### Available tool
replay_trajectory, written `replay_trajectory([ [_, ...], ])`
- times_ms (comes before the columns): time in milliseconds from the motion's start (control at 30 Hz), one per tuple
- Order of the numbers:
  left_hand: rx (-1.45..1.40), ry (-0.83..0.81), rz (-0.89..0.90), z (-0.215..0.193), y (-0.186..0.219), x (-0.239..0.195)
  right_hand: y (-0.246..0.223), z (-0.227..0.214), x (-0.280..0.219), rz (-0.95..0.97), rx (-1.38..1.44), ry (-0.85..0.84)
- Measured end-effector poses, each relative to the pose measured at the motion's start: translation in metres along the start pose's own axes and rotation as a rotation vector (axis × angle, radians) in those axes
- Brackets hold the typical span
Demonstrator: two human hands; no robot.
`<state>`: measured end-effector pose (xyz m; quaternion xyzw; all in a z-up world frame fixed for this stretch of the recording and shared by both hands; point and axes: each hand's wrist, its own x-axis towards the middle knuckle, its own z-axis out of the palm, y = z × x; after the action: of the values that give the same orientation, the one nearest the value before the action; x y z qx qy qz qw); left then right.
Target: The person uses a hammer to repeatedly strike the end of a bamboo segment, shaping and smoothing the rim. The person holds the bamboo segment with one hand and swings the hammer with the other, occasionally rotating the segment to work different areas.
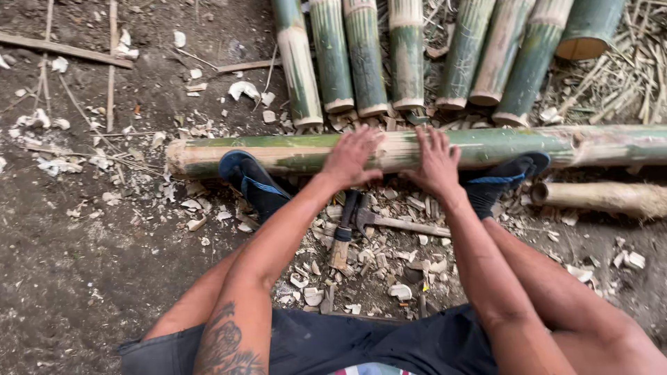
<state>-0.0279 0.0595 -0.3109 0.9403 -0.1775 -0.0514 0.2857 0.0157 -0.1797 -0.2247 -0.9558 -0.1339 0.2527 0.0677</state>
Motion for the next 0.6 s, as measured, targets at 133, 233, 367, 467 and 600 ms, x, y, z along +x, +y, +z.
replay_trajectory([
  [133,0.300,-0.331,-0.102,0.011,0.044,0.023,0.040,0.007,-0.004,-0.041,-0.247,0.081],
  [233,0.341,-0.329,-0.145,0.011,0.042,0.019,0.039,0.019,-0.003,-0.066,-0.345,0.120],
  [367,0.307,-0.339,-0.159,0.011,0.027,0.014,0.030,0.019,-0.001,-0.089,-0.210,0.191],
  [467,0.344,-0.322,-0.166,0.008,0.009,-0.007,0.014,0.030,-0.004,-0.113,-0.198,0.153],
  [600,0.350,-0.370,-0.224,-0.029,-0.027,-0.030,-0.027,0.041,0.021,-0.169,-0.323,0.069],
])
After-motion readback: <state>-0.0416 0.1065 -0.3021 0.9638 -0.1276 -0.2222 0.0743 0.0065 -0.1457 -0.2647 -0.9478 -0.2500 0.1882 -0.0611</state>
